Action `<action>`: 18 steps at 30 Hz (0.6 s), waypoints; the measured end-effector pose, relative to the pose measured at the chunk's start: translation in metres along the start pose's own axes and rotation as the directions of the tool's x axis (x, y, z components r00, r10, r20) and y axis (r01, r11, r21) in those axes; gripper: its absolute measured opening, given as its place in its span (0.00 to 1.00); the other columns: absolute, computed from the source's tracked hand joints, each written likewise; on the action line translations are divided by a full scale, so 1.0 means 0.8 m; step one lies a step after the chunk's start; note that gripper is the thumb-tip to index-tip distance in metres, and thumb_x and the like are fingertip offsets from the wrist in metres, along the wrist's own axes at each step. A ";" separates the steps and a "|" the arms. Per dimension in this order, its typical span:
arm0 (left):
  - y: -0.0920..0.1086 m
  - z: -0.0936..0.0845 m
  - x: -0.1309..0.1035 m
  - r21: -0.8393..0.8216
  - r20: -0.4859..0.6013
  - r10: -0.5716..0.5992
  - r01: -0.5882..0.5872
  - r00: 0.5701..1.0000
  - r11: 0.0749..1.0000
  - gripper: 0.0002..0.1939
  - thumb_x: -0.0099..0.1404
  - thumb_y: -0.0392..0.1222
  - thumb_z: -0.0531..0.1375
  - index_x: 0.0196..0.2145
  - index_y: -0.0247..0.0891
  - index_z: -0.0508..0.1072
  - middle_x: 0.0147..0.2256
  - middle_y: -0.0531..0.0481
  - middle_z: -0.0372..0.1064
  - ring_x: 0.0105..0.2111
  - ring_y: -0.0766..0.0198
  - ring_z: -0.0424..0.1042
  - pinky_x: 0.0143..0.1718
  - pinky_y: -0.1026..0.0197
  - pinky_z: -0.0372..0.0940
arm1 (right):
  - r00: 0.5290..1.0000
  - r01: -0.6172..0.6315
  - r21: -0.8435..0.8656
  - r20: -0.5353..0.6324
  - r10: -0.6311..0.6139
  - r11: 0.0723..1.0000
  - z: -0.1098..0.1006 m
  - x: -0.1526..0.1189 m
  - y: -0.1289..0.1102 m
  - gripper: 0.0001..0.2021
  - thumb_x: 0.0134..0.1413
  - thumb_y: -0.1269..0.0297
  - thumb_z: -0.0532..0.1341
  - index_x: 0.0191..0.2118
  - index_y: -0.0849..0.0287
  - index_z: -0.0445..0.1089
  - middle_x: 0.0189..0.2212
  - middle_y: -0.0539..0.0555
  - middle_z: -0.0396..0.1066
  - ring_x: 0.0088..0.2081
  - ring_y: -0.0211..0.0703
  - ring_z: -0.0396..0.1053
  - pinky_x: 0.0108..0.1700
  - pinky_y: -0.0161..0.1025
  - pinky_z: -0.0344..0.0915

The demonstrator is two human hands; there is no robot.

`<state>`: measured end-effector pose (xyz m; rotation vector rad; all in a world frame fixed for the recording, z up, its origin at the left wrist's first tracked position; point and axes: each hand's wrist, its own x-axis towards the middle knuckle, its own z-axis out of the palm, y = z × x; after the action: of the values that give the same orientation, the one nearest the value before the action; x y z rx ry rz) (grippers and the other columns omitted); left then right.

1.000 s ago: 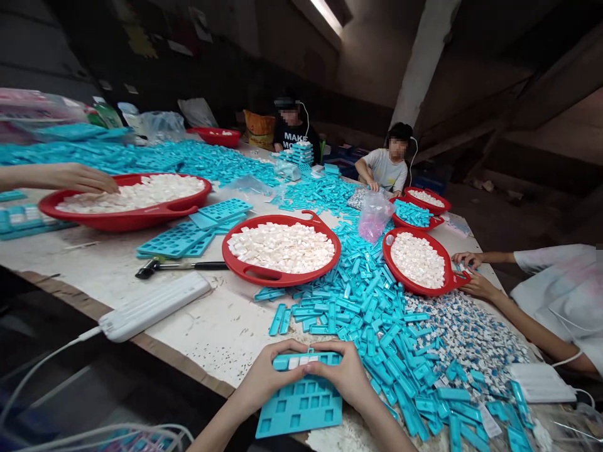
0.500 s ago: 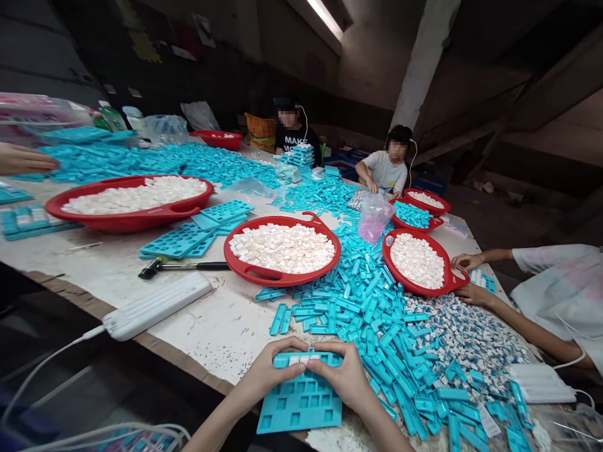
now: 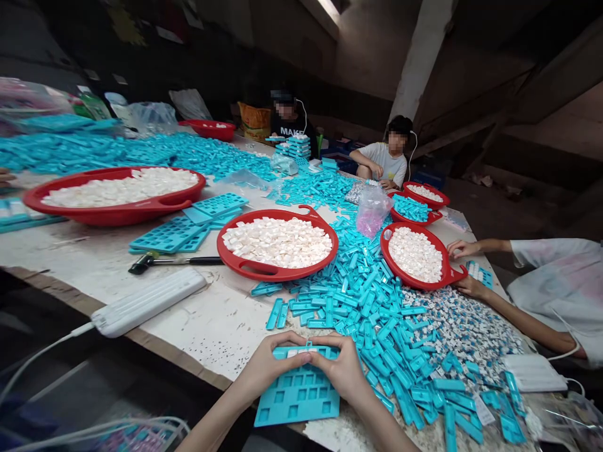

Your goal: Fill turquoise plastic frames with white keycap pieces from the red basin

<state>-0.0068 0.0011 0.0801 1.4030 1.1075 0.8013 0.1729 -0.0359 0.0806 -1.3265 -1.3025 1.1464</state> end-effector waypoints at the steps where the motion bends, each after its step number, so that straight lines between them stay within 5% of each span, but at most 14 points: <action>1: 0.000 0.000 0.001 0.002 0.003 0.006 -0.006 1.000 1.000 0.16 0.49 0.54 0.71 0.30 0.40 0.79 0.35 0.45 0.81 0.42 0.48 0.78 0.48 0.51 0.70 | 1.000 0.003 0.005 0.001 -0.003 1.000 0.000 0.001 0.000 0.24 0.44 0.41 0.73 0.39 0.57 0.82 0.40 0.61 0.80 0.49 0.62 0.75 0.56 0.58 0.66; 18: 0.000 0.003 -0.001 0.008 -0.052 0.005 -0.005 0.999 1.000 0.15 0.48 0.54 0.72 0.28 0.40 0.79 0.33 0.47 0.80 0.39 0.48 0.79 0.47 0.51 0.71 | 0.999 0.016 0.002 -0.041 -0.016 1.000 0.004 -0.001 0.001 0.23 0.42 0.41 0.73 0.36 0.55 0.83 0.37 0.59 0.80 0.44 0.60 0.76 0.51 0.53 0.70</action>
<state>-0.0050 0.0000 0.0797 1.3993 1.1482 0.8418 0.1698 -0.0370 0.0792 -1.3294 -1.2801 1.1042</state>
